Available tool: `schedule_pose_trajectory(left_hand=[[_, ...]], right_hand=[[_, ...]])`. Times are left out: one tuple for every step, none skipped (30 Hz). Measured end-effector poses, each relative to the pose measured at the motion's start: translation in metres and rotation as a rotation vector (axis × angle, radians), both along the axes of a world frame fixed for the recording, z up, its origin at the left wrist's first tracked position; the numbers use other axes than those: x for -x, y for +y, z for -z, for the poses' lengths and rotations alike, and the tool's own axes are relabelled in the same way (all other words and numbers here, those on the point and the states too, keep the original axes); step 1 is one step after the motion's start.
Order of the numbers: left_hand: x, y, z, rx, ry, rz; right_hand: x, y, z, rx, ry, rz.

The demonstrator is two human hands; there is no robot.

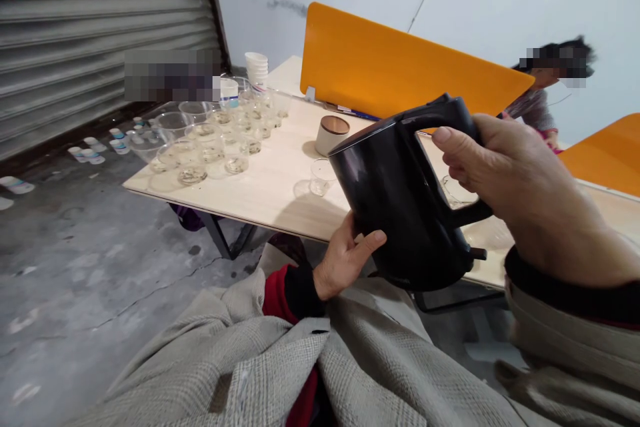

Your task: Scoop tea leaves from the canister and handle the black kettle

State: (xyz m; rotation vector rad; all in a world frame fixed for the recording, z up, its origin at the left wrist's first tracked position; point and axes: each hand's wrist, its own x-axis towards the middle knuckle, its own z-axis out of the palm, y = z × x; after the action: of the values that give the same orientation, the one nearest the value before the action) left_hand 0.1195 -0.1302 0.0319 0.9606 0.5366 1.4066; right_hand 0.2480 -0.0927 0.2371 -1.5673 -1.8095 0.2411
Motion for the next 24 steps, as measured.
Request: schedule_pose_trajectory(left_hand=[[0.0,0.0,0.001,0.004,0.016,-0.002],[0.001,0.001,0.002,0.007,0.034,-0.003],[0.001,0.002,0.003,0.009,0.055,-0.003],[0.0,0.003,0.004,0.009,0.079,0.001],[0.0,0.005,0.005,0.006,0.105,0.005],[-0.001,0.008,0.006,0.0,0.131,0.007],[-0.001,0.01,0.007,-0.009,0.157,0.007],[-0.002,0.014,0.008,-0.023,0.182,0.003],[-0.002,0.017,0.01,-0.039,0.207,-0.006],[-0.002,0.02,0.011,-0.059,0.232,-0.024],[-0.001,0.022,0.013,-0.08,0.257,-0.053],[0.002,0.024,0.014,-0.103,0.287,-0.091],[0.007,0.026,0.016,-0.128,0.322,-0.14],[0.014,0.027,0.018,-0.154,0.364,-0.196],[0.023,0.027,0.019,-0.184,0.418,-0.245],[0.034,0.028,0.021,-0.214,0.479,-0.288],[0.046,0.03,0.023,-0.238,0.539,-0.337],[0.059,0.031,0.025,-0.261,0.601,-0.398],[0.073,0.034,0.028,-0.277,0.677,-0.468],[0.086,0.037,0.031,-0.291,0.753,-0.551],[0.098,0.041,0.034,-0.294,0.827,-0.637],[0.108,0.045,0.038,-0.28,0.892,-0.711],[0.116,0.049,0.041,-0.258,0.944,-0.767],[0.122,0.052,0.044,-0.236,0.979,-0.802]], right_hand=[[-0.002,-0.004,0.001,0.016,0.049,0.007],[-0.004,-0.007,0.003,0.013,0.108,0.017],[-0.007,-0.01,0.005,-0.008,0.162,0.031],[-0.01,-0.013,0.008,-0.041,0.199,0.049],[-0.013,-0.015,0.011,-0.064,0.226,0.063],[-0.016,-0.017,0.015,-0.085,0.251,0.078],[-0.019,-0.019,0.018,-0.106,0.288,0.091],[-0.022,-0.02,0.022,-0.126,0.335,0.094],[-0.025,-0.02,0.026,-0.15,0.391,0.089],[-0.029,-0.019,0.031,-0.18,0.448,0.078],[-0.032,-0.017,0.036,-0.208,0.499,0.064],[-0.035,-0.014,0.04,-0.23,0.543,0.053],[-0.038,-0.01,0.045,-0.251,0.583,0.045],[-0.04,-0.006,0.049,-0.273,0.617,0.042],[-0.042,-0.001,0.053,-0.298,0.645,0.042],[-0.044,0.005,0.055,-0.329,0.669,0.044],[-0.046,0.011,0.057,-0.366,0.685,0.048],[-0.048,0.018,0.058,-0.406,0.692,0.054],[-0.049,0.025,0.058,-0.446,0.693,0.059],[-0.051,0.034,0.058,-0.482,0.692,0.065],[-0.052,0.044,0.058,-0.514,0.688,0.07],[-0.054,0.056,0.057,-0.545,0.682,0.075],[-0.057,0.068,0.057,-0.573,0.673,0.081],[-0.059,0.082,0.058,-0.592,0.661,0.088]])
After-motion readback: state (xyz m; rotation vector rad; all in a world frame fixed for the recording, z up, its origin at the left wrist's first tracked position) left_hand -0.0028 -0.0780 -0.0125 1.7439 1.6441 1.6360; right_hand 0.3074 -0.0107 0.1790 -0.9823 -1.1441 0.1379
